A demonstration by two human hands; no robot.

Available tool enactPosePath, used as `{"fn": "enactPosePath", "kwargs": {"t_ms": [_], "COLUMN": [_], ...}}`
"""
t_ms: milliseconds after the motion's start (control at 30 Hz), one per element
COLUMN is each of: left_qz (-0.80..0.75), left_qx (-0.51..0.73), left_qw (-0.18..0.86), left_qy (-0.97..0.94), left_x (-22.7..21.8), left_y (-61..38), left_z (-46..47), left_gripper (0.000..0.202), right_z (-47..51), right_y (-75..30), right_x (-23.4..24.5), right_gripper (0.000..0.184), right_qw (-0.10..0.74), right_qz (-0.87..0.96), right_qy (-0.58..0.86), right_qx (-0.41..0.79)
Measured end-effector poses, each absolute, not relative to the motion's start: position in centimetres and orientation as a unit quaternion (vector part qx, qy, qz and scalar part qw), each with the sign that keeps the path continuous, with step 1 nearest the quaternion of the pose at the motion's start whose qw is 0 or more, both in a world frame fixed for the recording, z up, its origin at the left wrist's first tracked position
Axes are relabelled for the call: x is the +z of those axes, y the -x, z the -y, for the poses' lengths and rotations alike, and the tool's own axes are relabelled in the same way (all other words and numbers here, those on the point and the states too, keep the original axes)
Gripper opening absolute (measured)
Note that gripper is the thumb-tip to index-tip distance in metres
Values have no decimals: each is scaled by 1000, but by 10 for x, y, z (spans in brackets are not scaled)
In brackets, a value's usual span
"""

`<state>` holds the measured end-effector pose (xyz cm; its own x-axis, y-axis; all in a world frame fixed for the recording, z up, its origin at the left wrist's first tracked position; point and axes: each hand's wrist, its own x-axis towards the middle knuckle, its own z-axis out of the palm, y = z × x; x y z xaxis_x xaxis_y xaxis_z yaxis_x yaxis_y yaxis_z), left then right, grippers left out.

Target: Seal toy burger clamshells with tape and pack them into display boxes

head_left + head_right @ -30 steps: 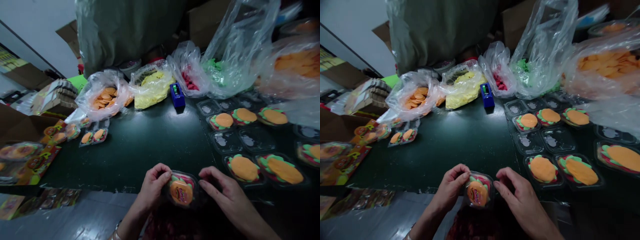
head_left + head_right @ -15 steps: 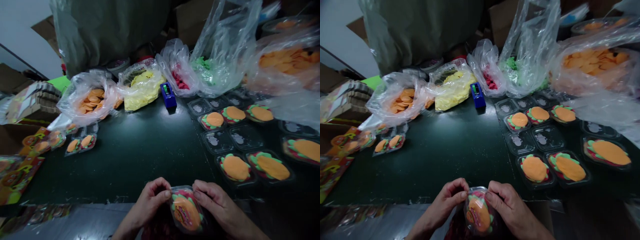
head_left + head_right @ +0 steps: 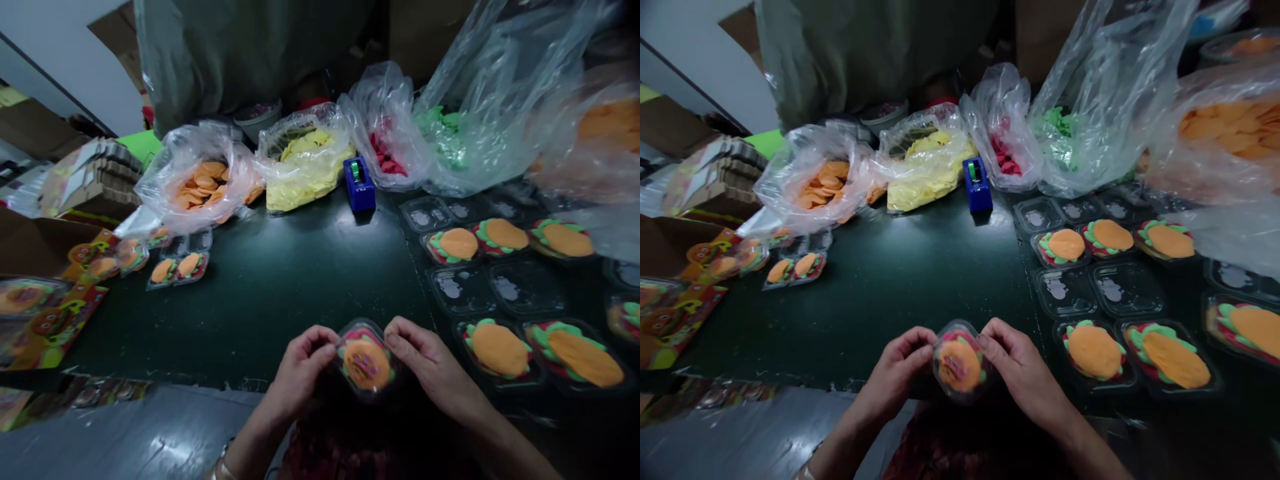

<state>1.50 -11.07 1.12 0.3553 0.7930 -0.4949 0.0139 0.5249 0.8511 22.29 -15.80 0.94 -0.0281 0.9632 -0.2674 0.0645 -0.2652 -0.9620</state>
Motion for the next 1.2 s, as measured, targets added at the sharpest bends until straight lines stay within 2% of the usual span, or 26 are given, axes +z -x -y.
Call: {"fn": "enactPosePath", "kwargs": {"t_ms": [167, 233, 367, 533, 733, 933, 1200], "left_qz": [-491, -477, -455, -431, -414, -412, -454], "left_qx": [428, 457, 495, 506, 539, 521, 487], "left_qw": [694, 697, 699, 716, 707, 717, 732], "left_qy": [-306, -277, -243, -211, -194, -209, -144], "left_x": [8, 7, 6, 10, 15, 34, -17], "left_y": [-16, -21, -27, -35, -48, -47, -25], "left_z": [92, 89, 88, 93, 107, 127, 165], "left_gripper": [26, 26, 30, 36, 33, 30, 44], "right_z": [154, 156, 155, 146, 143, 159, 183], "right_y": [-206, -195, -187, -182, -176, -186, -181], "right_x": [6, 0, -8, -4, 1, 19, -15], "right_gripper": [30, 26, 27, 34, 44, 38, 38], "right_qw": [404, 413, 458, 490, 513, 532, 506], "right_qz": [480, 476, 452, 452, 458, 511, 542], "right_qy": [563, 561, 616, 584, 564, 506, 453], "right_qx": [539, 537, 455, 463, 457, 447, 495]}}
